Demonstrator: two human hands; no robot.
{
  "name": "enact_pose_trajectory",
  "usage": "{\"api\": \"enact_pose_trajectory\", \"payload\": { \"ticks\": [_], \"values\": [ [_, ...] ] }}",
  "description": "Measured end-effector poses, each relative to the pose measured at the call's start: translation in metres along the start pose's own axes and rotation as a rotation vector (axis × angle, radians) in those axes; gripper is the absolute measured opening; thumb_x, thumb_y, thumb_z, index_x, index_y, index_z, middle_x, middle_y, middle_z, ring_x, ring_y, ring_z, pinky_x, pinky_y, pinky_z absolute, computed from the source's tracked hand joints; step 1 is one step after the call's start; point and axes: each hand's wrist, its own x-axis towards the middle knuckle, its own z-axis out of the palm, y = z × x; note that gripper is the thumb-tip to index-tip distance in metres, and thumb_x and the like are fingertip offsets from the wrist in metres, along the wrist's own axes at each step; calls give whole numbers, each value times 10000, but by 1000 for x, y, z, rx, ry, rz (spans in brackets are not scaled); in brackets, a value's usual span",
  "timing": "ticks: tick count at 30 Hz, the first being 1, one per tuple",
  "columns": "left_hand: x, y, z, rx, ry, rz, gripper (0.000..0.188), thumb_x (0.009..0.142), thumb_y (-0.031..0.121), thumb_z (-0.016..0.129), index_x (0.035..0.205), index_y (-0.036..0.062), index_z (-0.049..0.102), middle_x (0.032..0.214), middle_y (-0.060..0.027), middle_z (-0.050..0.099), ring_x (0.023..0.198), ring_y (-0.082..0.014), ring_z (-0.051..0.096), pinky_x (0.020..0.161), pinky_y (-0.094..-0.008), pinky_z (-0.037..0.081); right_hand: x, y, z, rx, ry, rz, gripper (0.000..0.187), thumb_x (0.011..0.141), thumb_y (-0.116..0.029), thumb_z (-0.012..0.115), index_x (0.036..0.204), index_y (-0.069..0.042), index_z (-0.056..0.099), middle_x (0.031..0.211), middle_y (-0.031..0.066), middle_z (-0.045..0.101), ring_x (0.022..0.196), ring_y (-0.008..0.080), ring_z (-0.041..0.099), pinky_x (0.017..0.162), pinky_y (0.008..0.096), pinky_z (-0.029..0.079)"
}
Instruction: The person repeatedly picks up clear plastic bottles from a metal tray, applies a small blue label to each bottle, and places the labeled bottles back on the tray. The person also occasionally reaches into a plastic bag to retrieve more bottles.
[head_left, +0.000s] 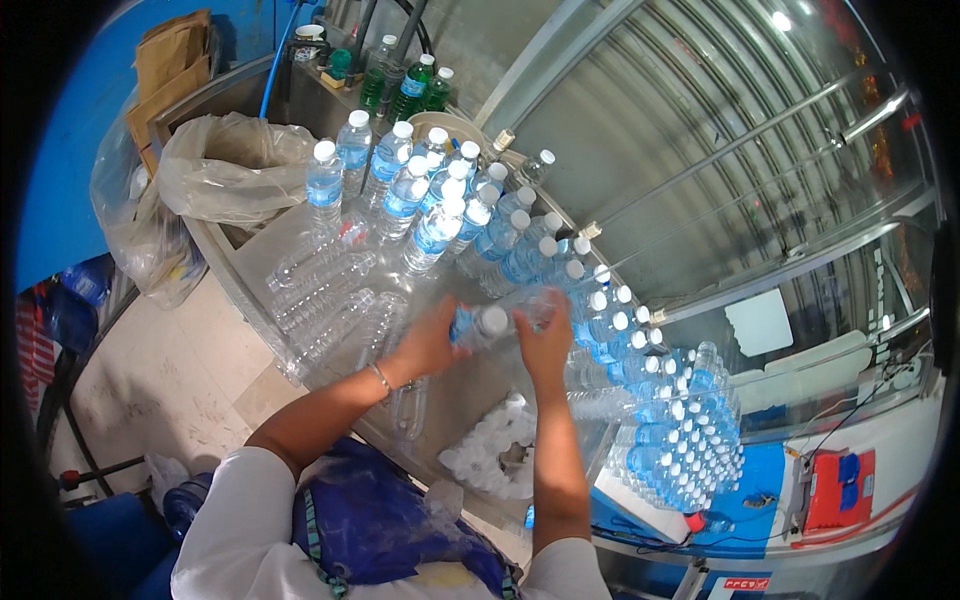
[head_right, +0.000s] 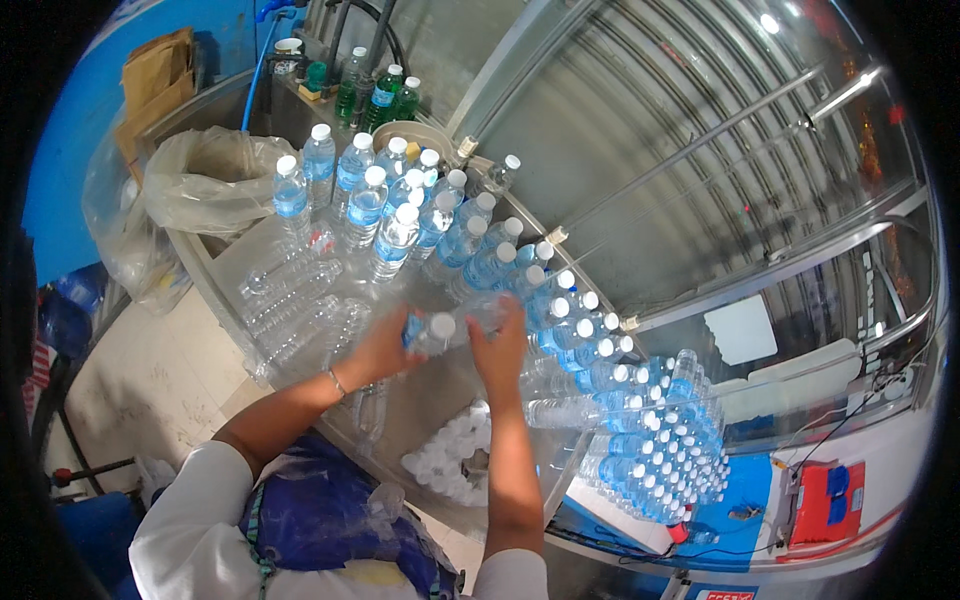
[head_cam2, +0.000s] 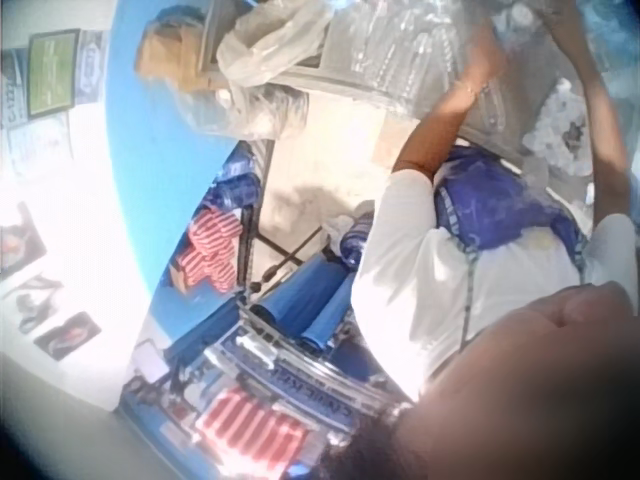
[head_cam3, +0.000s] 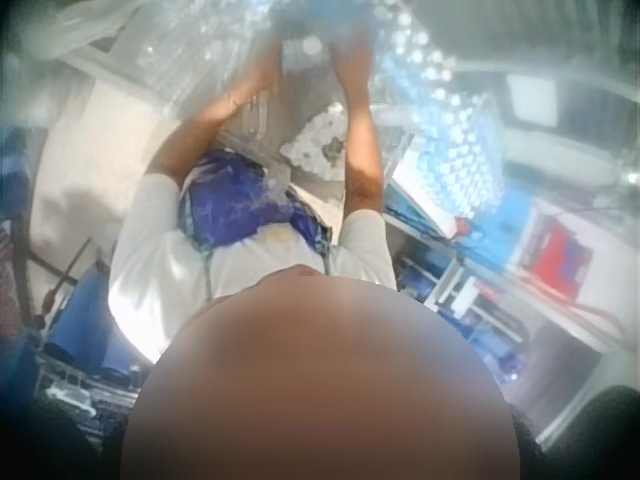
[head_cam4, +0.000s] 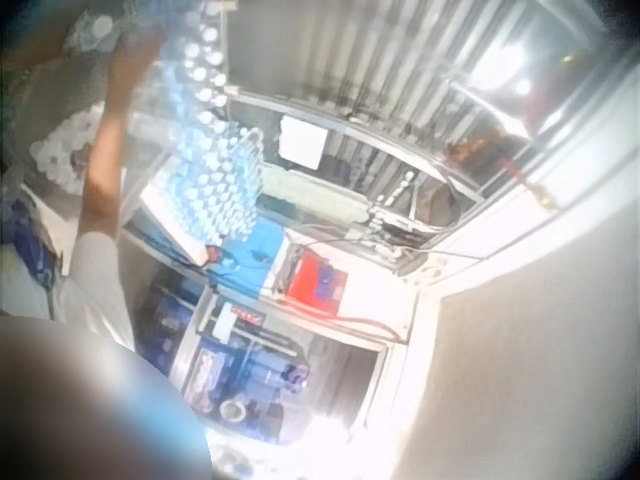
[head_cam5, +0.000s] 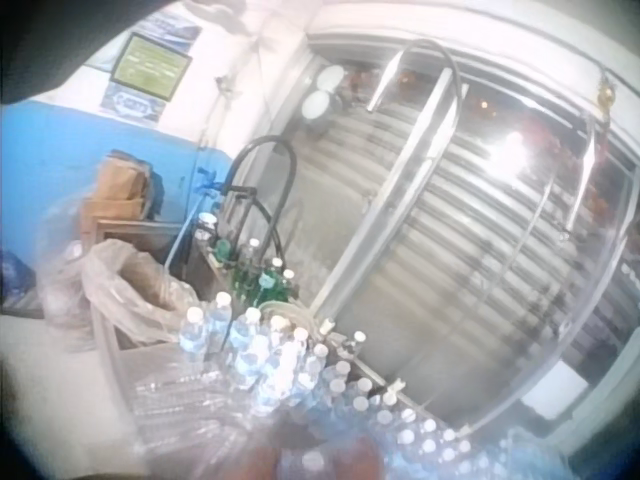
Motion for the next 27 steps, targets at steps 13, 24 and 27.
{"api": "enact_pose_trajectory", "payload": {
  "ticks": [13, 24, 27],
  "values": [
    [15, -18, -30, -213, 94, -142, 699, 634, 65, 826, 1190, 20, 406, 1020, -197, 589, 982, -353, 608, 810, -426, 481, -15, 45, 9, 963, -286, 743, 505, 919, -308, 629, 1311, -26, 482, 1121, 193, 630, 839, 285, 672, 648, 304, 564],
    [-7, -42, -53, -639, 126, -466, 130, 948, 167, 520, 992, 46, 537, 821, -37, 554, 755, -118, 508, 698, -293, 448, -39, 60, -11, 2107, -368, 1071, 665, 954, -435, 529, 1352, 73, 371, 1158, 355, 543, 851, 350, 673, 595, 300, 609],
    [-8, -39, -58, -720, 146, -475, 141, 970, 175, 502, 977, 44, 553, 779, 3, 528, 725, -87, 488, 675, -270, 433, -26, 27, -35, 1915, -500, 894, 656, 971, -460, 483, 1419, -4, 335, 1193, 326, 549, 857, 308, 671, 611, 318, 611]
  ]
}}
